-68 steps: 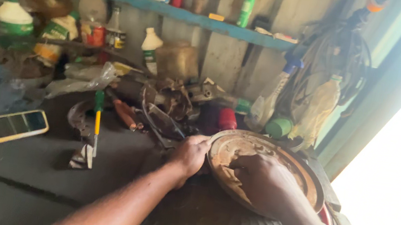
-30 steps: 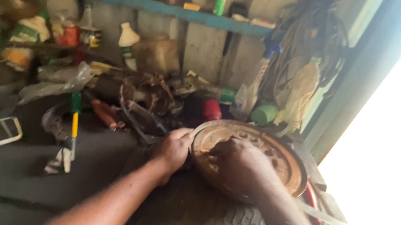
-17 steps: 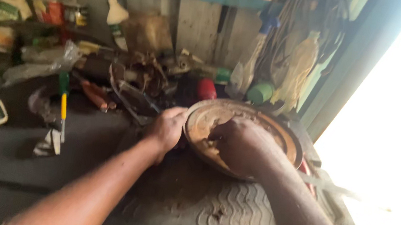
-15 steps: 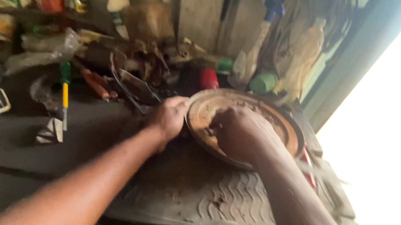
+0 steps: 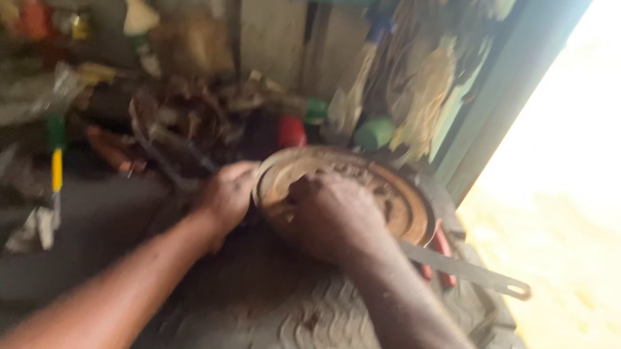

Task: The person wipes and cleans the internal surfaces of a rusty brake drum using a piece of cloth.

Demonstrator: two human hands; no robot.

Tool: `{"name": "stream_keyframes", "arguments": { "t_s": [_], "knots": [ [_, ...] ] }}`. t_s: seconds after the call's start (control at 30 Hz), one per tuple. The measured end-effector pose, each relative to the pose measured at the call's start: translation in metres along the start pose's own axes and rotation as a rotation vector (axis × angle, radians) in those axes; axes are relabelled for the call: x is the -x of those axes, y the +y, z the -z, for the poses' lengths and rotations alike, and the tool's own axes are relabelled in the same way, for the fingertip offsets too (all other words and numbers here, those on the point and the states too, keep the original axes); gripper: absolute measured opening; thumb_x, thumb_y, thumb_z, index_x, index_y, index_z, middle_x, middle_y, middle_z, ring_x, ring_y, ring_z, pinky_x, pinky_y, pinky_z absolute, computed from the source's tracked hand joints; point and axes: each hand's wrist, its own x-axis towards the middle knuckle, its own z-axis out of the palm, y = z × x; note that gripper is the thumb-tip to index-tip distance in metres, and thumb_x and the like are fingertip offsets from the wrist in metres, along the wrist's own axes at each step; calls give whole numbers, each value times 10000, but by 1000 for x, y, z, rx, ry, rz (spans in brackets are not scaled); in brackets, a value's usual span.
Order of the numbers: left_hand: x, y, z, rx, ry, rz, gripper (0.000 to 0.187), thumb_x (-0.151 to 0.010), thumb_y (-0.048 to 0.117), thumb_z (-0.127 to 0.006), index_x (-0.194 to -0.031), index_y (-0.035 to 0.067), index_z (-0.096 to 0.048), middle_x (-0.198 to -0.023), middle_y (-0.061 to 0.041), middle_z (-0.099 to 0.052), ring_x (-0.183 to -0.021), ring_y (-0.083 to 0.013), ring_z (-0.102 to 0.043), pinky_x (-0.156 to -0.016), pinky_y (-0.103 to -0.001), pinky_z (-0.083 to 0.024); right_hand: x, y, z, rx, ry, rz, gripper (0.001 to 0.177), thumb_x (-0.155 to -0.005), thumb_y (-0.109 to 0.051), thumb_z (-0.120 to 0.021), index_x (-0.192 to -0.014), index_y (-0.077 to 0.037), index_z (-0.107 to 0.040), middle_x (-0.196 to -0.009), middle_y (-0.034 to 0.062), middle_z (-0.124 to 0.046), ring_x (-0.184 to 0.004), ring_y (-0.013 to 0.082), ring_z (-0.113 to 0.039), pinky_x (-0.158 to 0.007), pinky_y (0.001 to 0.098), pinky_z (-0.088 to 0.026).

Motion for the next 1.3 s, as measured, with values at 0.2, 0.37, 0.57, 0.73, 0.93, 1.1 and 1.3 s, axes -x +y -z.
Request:
{"name": "stream_keyframes", "arguments": {
  "t_s": [0.2,0.37,0.57,0.73,0.93,1.1,1.3],
  "knots": [
    [6,2,3,16,16,191,395,-971,302,-523,-1183,38,-726,-1142,-101,-782,-1029,-221,-715,-890,-350,-519,4,7,-11,-18,-11,57,344,-845,-487,-671,-990,-204,-802,-1028,112,-766,-973,324,-720,-848,497,-553],
    [-7,-14,-3,-296,39,96,393,-992,335,-526,-1058,24,-757,-1013,-195,-759,-879,-330,-711,-789,-434,-531,-4,6,-6,72,-18,73,351,-888,-483,-649,-1030,-201,-801,-1040,100,-778,-951,283,-754,-857,464,-574],
    [2,-5,-4,-13,47,183,353,-959,299,-505,-1124,73,-720,-1060,-144,-764,-908,-299,-735,-795,-432,-566,-5,-3,-8,65,-114,-35,392,-853,-547,-631,-1103,-288,-787,-1049,45,-787,-957,265,-761,-879,436,-594],
    [3,7,-1,-97,59,97,380,-974,306,-491,-1138,71,-740,-1099,-155,-764,-1000,-301,-722,-856,-409,-540,-13,12,-20,144,-67,-7,421,-867,-579,-619,-1100,-272,-788,-1073,36,-780,-1000,257,-740,-898,436,-582],
    [5,9,-3,-56,79,156,387,-959,314,-505,-1142,69,-741,-1118,-153,-763,-1028,-304,-730,-860,-398,-545,-14,21,-37,790,136,455,411,-935,-406,-592,-1304,-277,-715,-1054,39,-786,-849,218,-767,-751,370,-598],
    [8,12,-4,-55,83,115,377,-958,282,-502,-1145,62,-745,-1109,-163,-764,-1018,-309,-734,-860,-396,-555,-16,5,-29,283,-115,-1,424,-930,-572,-597,-1162,-272,-788,-897,56,-807,-798,243,-778,-776,383,-617],
    [9,16,-3,-68,80,118,374,-965,276,-493,-1136,61,-747,-1080,-170,-765,-982,-320,-740,-841,-407,-557,-21,26,-53,215,-15,43,412,-913,-543,-620,-1129,-239,-796,-980,47,-806,-854,242,-790,-832,360,-624]
  ]
}}
